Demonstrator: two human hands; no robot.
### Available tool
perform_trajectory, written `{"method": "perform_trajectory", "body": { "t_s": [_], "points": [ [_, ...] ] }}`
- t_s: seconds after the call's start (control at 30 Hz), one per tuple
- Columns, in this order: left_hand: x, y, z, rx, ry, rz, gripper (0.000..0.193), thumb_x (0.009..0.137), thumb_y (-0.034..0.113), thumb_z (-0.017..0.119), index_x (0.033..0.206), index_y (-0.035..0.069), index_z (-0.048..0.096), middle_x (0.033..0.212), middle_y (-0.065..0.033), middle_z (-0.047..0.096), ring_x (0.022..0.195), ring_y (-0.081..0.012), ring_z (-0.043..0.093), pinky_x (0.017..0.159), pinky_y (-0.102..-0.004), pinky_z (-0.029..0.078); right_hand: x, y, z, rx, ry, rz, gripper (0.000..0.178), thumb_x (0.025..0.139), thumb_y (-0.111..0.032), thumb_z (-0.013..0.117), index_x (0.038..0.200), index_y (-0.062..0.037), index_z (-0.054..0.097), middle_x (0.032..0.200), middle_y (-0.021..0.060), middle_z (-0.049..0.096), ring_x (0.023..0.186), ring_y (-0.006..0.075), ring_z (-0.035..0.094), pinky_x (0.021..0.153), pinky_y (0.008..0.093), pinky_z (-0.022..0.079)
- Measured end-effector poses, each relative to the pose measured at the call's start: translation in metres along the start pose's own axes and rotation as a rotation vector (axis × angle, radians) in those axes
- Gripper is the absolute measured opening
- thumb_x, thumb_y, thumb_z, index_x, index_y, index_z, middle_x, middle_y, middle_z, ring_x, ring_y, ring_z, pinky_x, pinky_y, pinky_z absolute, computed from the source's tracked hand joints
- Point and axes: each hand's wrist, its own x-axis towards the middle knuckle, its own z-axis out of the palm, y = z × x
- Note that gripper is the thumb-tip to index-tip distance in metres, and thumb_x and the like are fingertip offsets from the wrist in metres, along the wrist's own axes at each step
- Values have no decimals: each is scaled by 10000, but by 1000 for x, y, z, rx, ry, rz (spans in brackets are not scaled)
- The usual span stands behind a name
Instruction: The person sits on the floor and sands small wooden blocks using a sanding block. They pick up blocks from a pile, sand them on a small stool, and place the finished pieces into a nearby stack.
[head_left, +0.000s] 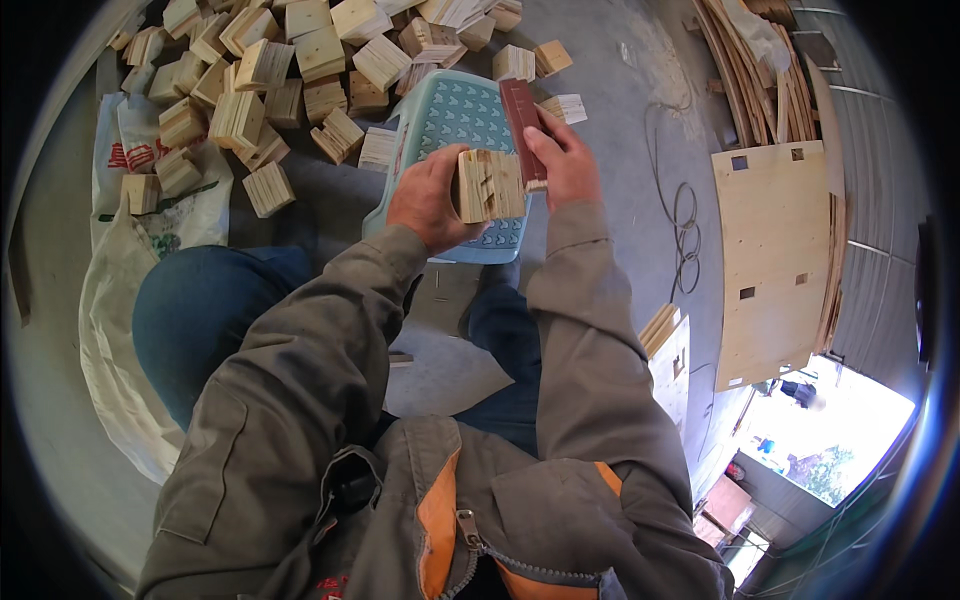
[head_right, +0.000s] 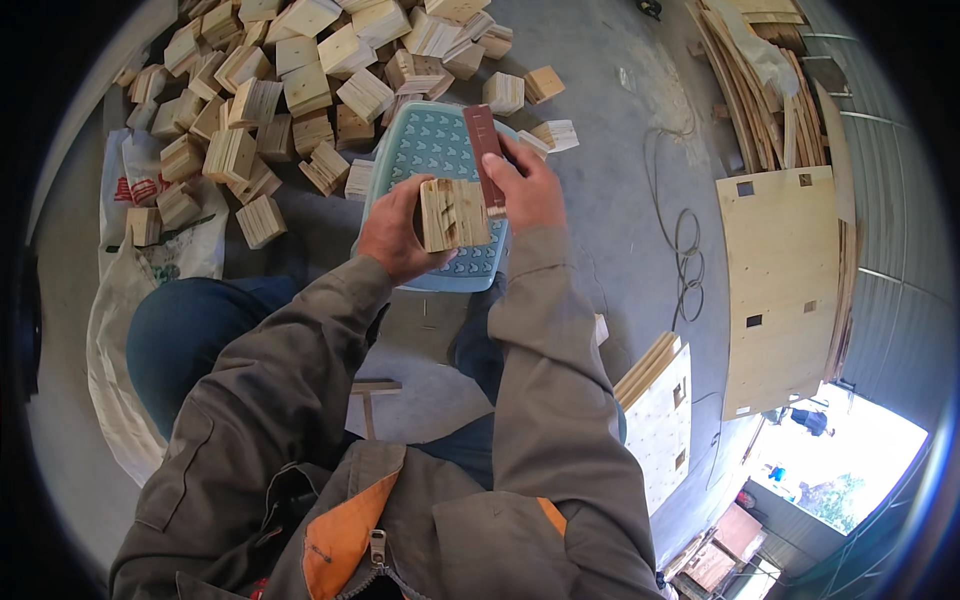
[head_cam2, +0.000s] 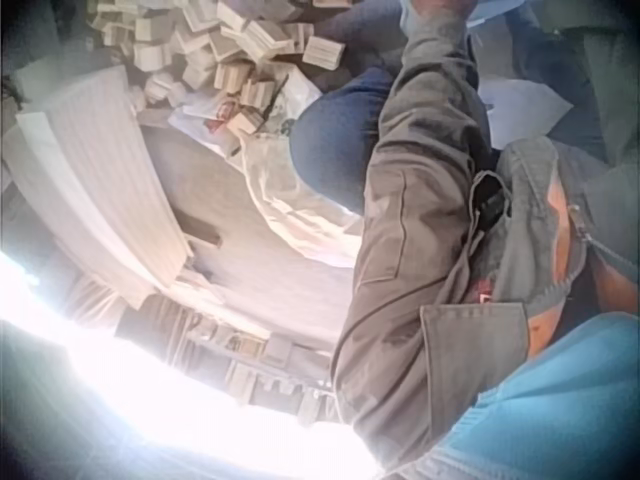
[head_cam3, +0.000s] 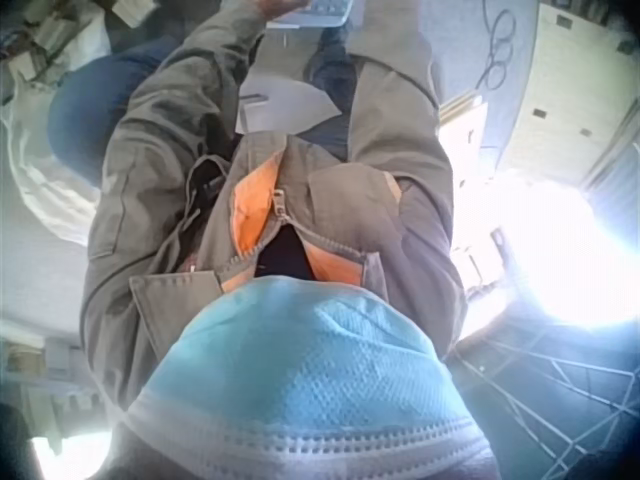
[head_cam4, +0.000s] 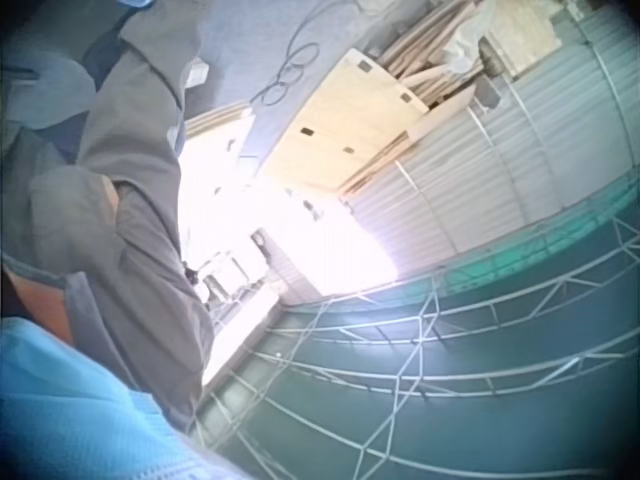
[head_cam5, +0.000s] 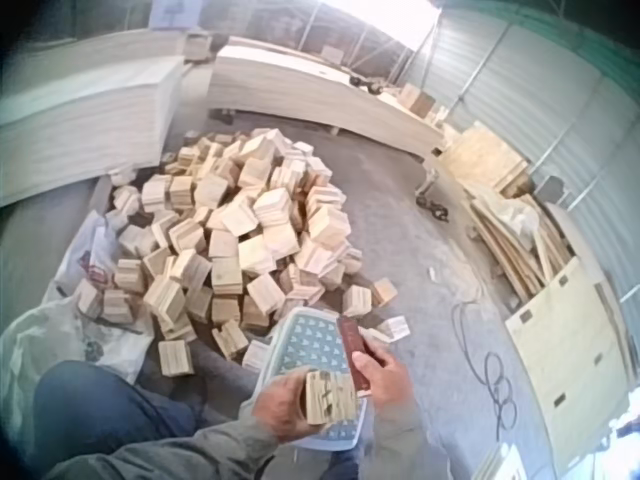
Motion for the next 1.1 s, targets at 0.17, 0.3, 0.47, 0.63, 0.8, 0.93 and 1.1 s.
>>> {"method": "perform_trajectory", "body": {
  "t_s": [0.17, 0.3, 0.47, 0.63, 0.8, 0.93, 1.1],
  "points": [
    [9, 12, 6, -140, -88, 7, 905, 650, 165, 991, 1436, 71, 553, 1312, -202, 695, 1180, -413, 705, 993, -463, 589, -12, 7, -23, -106, 126, -5, 499, 1011, -231, 768, 1462, -33, 685, 1269, 93, 773, 1097, 141, 720, 971, 319, 581],
    [-2, -23, 21, -207, -107, 37, 885, 782, 192, 940, 1515, 38, 468, 1381, -160, 658, 1279, -274, 671, 1082, -409, 564, -59, 35, -25, -160, 180, -1, 553, 987, -233, 780, 1485, -25, 658, 1249, 115, 767, 1049, 155, 722, 929, 332, 590],
    [-12, -54, 47, -320, -94, 79, 909, 811, 168, 906, 1564, 0, 426, 1431, -183, 634, 1319, -310, 652, 1090, -425, 551, -135, 44, -27, -43, 191, 127, 622, 957, -235, 794, 1515, -16, 625, 1225, 143, 760, 988, 172, 725, 877, 348, 601],
    [-5, -66, 40, -233, -157, -14, 965, 816, 191, 921, 1605, 6, 398, 1521, -186, 580, 1391, -308, 598, 1159, -432, 494, -144, 43, -15, 122, 233, 81, 639, 940, -167, 811, 1516, 20, 610, 1307, 173, 742, 1102, 207, 734, 980, 353, 588],
    [-2, -81, 30, -212, -173, -32, 1002, 833, 208, 928, 1640, 14, 368, 1550, -192, 556, 1428, -321, 563, 1186, -445, 468, -101, 58, -8, 88, 258, 68, 610, 910, -188, 823, 1463, 14, 663, 1303, 189, 746, 1085, 228, 737, 941, 382, 603],
    [-7, -80, 29, -188, -223, -71, 1031, 855, 237, 916, 1661, 12, 316, 1584, -201, 512, 1437, -340, 548, 1167, -461, 485, -60, 33, -9, 68, 224, 98, 625, 887, -221, 830, 1450, 5, 679, 1281, 208, 751, 1058, 267, 746, 889, 416, 615],
    [-21, -92, 42, -277, -241, -93, 1030, 869, 261, 909, 1665, 14, 304, 1597, -216, 489, 1457, -351, 533, 1171, -474, 482, -19, 67, -14, 33, 219, 104, 647, 838, -207, 837, 1433, 3, 693, 1276, 234, 749, 1079, 334, 750, 877, 462, 627]
  ]
}}
